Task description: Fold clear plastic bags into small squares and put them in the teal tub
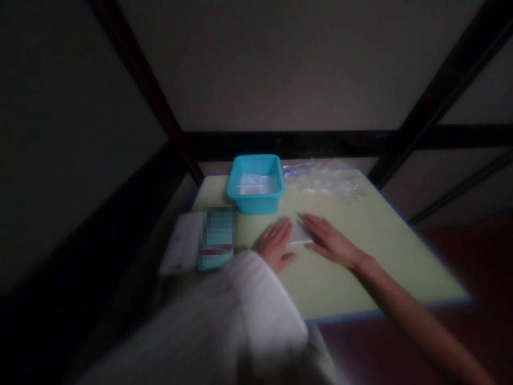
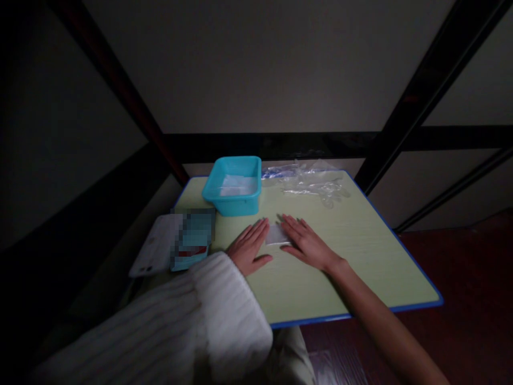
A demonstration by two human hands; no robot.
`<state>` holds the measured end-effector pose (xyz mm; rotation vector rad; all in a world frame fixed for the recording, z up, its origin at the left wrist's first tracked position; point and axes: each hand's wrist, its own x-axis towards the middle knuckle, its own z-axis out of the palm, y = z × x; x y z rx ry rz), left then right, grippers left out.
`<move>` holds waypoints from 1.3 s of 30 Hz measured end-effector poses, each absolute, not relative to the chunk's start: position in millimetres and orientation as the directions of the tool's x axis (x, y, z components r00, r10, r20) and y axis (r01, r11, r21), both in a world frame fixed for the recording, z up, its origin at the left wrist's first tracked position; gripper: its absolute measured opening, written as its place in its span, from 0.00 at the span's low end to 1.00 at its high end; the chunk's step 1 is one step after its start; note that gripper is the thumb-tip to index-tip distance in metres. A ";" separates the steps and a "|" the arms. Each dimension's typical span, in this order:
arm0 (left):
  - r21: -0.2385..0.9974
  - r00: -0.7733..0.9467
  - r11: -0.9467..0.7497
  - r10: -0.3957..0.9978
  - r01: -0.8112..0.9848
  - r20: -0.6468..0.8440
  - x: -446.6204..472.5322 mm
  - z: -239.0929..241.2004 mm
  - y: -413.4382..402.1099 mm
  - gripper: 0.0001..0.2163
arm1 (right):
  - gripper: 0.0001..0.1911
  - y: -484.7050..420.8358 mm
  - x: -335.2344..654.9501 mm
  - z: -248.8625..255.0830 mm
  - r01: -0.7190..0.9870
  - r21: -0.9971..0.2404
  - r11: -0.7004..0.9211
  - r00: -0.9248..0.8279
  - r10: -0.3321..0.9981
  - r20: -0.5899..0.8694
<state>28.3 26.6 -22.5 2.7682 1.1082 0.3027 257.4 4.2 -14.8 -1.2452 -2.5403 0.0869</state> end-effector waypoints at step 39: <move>0.992 0.327 0.127 0.937 0.004 -0.121 44.8 -18.1 36.8 0.14 | 0.18 4.4 227.1 4.6 0.157 -0.987 0.035 -0.152 0.988 0.011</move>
